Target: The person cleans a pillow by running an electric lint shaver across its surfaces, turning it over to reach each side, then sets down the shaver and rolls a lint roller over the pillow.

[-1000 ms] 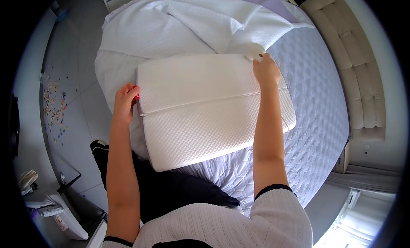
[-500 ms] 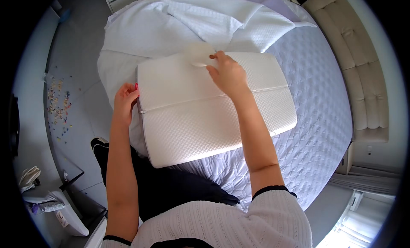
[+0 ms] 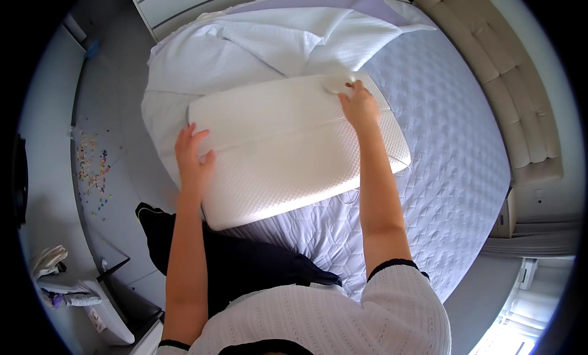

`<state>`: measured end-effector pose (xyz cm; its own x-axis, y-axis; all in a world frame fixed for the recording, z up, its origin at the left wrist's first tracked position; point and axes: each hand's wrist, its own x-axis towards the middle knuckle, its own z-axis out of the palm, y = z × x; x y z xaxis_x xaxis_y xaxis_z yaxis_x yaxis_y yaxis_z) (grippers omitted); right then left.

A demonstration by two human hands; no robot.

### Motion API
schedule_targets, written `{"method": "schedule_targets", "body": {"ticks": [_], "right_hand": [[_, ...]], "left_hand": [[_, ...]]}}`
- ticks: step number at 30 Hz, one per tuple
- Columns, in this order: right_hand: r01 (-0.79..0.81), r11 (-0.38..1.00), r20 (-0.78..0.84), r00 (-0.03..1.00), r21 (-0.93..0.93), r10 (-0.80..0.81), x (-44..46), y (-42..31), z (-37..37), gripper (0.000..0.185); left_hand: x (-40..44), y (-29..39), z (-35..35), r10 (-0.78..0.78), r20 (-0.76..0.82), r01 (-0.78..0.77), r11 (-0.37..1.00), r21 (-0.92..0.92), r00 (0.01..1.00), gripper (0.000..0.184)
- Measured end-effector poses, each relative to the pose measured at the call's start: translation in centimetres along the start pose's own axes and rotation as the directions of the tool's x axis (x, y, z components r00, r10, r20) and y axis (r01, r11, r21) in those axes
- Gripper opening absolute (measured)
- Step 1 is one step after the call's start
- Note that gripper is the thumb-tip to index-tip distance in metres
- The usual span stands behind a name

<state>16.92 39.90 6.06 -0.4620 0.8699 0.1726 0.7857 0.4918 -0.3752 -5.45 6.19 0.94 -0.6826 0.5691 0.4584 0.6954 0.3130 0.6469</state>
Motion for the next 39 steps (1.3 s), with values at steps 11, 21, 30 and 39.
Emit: {"method": "schedule_targets", "body": {"ticks": [11, 21, 30, 39], "right_hand": [[0.409, 0.871, 0.155, 0.875, 0.274, -0.459, -8.5, -12.4, 1.7, 0.036], [0.066, 0.997, 0.013, 0.998, 0.041, -0.066, -2.9, 1.3, -2.6, 0.038], [0.022, 0.995, 0.027, 0.999, 0.093, -0.025, -3.7, 0.9, -2.7, 0.041], [0.414, 0.826, 0.082, 0.876, 0.382, -0.476, -9.8, -10.1, 2.2, 0.040]], "left_hand": [[-4.4, 4.8, 2.2, 0.105, 0.184, -0.146, 0.964, 0.223, 0.977, 0.048], [-4.9, 4.0, 2.8, 0.136, 0.116, -0.156, 0.970, 0.186, 0.984, 0.045], [-5.1, 4.1, 2.6, 0.154, 0.094, -0.170, 0.966, 0.194, 0.984, 0.043], [-5.0, 4.0, 2.5, 0.145, 0.092, -0.161, 0.966, 0.201, 0.985, 0.043]]}}
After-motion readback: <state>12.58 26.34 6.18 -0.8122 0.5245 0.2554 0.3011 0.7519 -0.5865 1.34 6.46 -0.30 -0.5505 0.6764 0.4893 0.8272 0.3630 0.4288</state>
